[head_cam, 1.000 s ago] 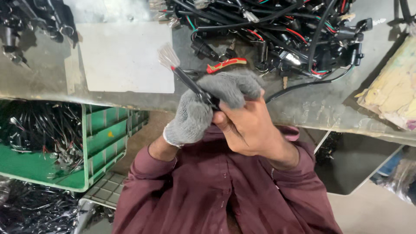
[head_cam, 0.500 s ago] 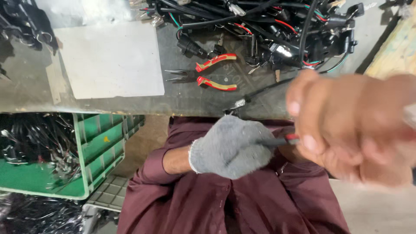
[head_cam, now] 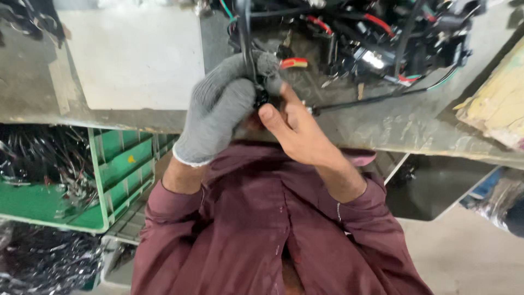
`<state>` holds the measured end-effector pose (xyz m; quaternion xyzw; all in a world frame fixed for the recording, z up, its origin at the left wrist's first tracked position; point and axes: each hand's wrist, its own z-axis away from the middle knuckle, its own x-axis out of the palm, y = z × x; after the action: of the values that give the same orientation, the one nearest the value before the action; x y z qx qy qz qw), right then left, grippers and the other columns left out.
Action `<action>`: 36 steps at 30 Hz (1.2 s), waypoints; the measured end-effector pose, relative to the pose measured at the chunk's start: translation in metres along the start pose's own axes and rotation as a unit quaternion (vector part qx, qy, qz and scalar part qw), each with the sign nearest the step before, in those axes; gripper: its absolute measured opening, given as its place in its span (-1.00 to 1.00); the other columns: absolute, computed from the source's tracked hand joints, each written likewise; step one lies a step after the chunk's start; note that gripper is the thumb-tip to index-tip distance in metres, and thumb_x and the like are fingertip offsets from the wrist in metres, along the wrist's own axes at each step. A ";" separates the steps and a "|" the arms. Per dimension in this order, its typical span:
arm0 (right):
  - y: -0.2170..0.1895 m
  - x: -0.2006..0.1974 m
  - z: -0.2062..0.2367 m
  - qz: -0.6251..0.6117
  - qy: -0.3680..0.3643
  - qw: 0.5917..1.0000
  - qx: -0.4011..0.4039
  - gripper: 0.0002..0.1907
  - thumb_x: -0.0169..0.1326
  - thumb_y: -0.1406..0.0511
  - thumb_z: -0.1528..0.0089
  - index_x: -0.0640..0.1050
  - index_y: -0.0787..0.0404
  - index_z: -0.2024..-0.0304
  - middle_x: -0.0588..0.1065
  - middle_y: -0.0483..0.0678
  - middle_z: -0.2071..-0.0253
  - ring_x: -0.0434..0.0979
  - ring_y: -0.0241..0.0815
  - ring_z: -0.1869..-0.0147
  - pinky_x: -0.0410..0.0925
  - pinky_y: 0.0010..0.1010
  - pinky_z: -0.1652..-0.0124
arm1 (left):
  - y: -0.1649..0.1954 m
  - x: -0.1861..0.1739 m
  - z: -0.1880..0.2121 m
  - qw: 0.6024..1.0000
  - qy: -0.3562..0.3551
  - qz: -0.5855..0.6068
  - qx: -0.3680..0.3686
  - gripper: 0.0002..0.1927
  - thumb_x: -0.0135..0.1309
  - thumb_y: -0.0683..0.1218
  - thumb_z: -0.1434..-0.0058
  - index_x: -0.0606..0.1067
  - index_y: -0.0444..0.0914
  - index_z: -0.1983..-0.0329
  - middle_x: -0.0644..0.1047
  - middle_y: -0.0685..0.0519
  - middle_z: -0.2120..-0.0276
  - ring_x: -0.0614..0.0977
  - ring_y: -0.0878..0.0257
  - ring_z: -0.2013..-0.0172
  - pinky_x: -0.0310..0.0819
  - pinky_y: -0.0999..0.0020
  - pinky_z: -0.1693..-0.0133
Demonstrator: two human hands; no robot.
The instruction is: The person repeatedly crimps black wire connectors using red-handled pliers. They pick up individual wire assemblies from a pile on the table, position the connector, squeeze the pliers to crimp, and place the finished unit back on the table. The process is repeated for multiple units throughout the clip.
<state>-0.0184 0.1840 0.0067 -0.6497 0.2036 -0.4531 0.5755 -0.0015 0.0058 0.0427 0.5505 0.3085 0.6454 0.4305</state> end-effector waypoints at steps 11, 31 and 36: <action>-0.012 -0.022 0.004 0.336 0.007 0.928 -0.161 -0.45 0.12 0.55 -0.19 0.37 0.31 -0.24 0.46 0.13 -0.07 0.48 0.08 -0.09 0.35 -0.26 -0.11 | -0.045 -0.008 0.027 0.957 0.060 -0.214 0.184 -0.75 0.23 -0.33 -0.29 0.54 -0.31 -0.01 0.57 -0.04 -0.07 0.55 0.17 -0.14 0.48 0.28 -0.20; -0.005 -0.025 0.017 0.248 0.032 0.968 -0.030 -0.71 -0.04 0.26 -0.44 0.41 0.38 -0.07 0.44 0.06 0.18 0.39 -0.18 0.16 0.29 -0.34 0.08 | -0.031 0.016 0.017 0.914 0.080 -0.369 0.145 -0.52 0.20 -0.11 -0.27 0.38 -0.31 -0.21 0.58 -0.06 0.05 0.65 0.14 0.06 0.53 0.28 -0.03; 0.004 -0.032 0.021 0.244 -0.041 0.969 -0.022 -0.72 0.00 0.19 -0.40 0.51 0.30 0.08 0.45 -0.07 0.33 0.39 -0.26 0.26 0.33 -0.34 0.23 | -0.038 -0.002 0.015 0.845 -0.050 -0.492 0.201 -0.64 0.23 -0.07 -0.28 0.54 -0.17 -0.14 0.55 -0.07 -0.12 0.50 -0.09 -0.21 0.35 0.11 -0.26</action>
<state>-0.0167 0.2203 -0.0065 -0.6107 0.3423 -0.2673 0.6621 0.0215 0.0196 0.0117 0.4327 0.6401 0.2441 0.5861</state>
